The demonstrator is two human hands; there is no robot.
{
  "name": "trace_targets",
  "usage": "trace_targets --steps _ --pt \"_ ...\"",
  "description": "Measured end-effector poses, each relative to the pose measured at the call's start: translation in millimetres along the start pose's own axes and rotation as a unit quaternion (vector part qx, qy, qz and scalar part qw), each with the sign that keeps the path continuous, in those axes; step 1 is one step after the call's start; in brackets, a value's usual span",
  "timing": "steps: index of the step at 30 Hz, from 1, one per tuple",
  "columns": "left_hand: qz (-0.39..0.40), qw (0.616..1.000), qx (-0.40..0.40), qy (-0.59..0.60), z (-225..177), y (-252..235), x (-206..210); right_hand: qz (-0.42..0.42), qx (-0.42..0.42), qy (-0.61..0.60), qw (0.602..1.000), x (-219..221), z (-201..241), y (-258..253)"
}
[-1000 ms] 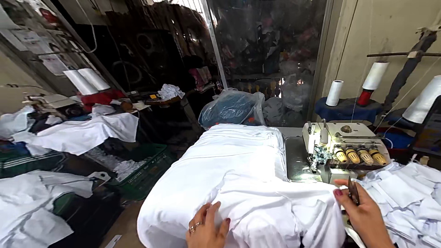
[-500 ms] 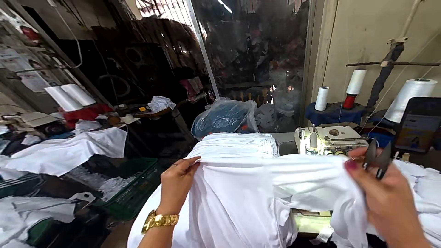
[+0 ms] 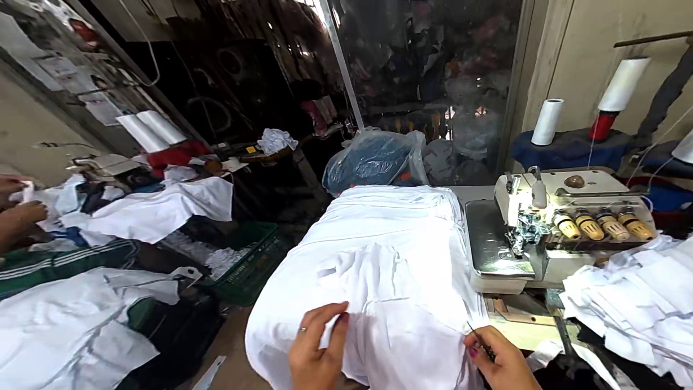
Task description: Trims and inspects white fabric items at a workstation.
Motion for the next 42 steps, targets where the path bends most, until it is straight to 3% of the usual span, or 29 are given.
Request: trace_targets --steps 4,6,9,12,15,17,18,20,23,27,34,38,42 --pt "0.087 0.993 0.064 0.040 -23 -2 42 -0.109 -0.102 0.071 0.986 2 19 -6" --pt "0.167 0.981 0.094 -0.036 -22 -2 70 -0.089 -0.146 0.156 0.973 8 25 -15" --pt "0.264 0.956 0.084 -0.098 -10 -5 91 -0.076 -0.121 0.168 0.975 -8 28 -27" --pt "0.271 0.955 -0.061 0.107 -15 -17 77 -0.103 -0.076 0.095 0.987 -56 37 -32" --pt "0.339 0.856 -0.261 0.291 -27 -3 81 -0.104 -0.051 0.110 0.987 -66 34 -32" --pt "0.389 0.817 -0.330 0.270 -22 11 93 -0.054 -0.009 0.179 0.982 -50 23 -35" --pt "0.405 0.816 -0.337 0.239 -20 15 96 -0.035 0.011 0.208 0.977 -43 18 -36" --pt "0.429 0.837 -0.297 0.166 -22 10 96 -0.078 -0.004 0.199 0.977 -38 19 -32" --pt "0.410 0.871 -0.248 0.108 -23 9 90 -0.140 -0.094 0.110 0.979 -29 41 -11" --pt "0.376 0.856 -0.306 0.179 -18 11 87 -0.028 -0.102 -0.018 0.994 14 60 5" --pt "0.381 0.814 -0.363 0.245 -25 17 80 -0.018 -0.022 0.010 1.000 35 32 -26" --pt "0.355 0.797 -0.417 0.256 -20 15 79 -0.033 -0.070 0.054 0.996 27 50 -11" --pt "0.360 0.789 -0.421 0.265 -19 15 80 -0.011 -0.126 0.093 0.988 31 66 6"
Point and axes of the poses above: each hand's wrist, its own y-axis away from the middle knuckle, its own x-axis out of the palm, z = x × y, the point moved 5 cm from there along -y, towards the middle knuckle, and after that the axes turned 14 degrees about -z, right-handed, at the moved point
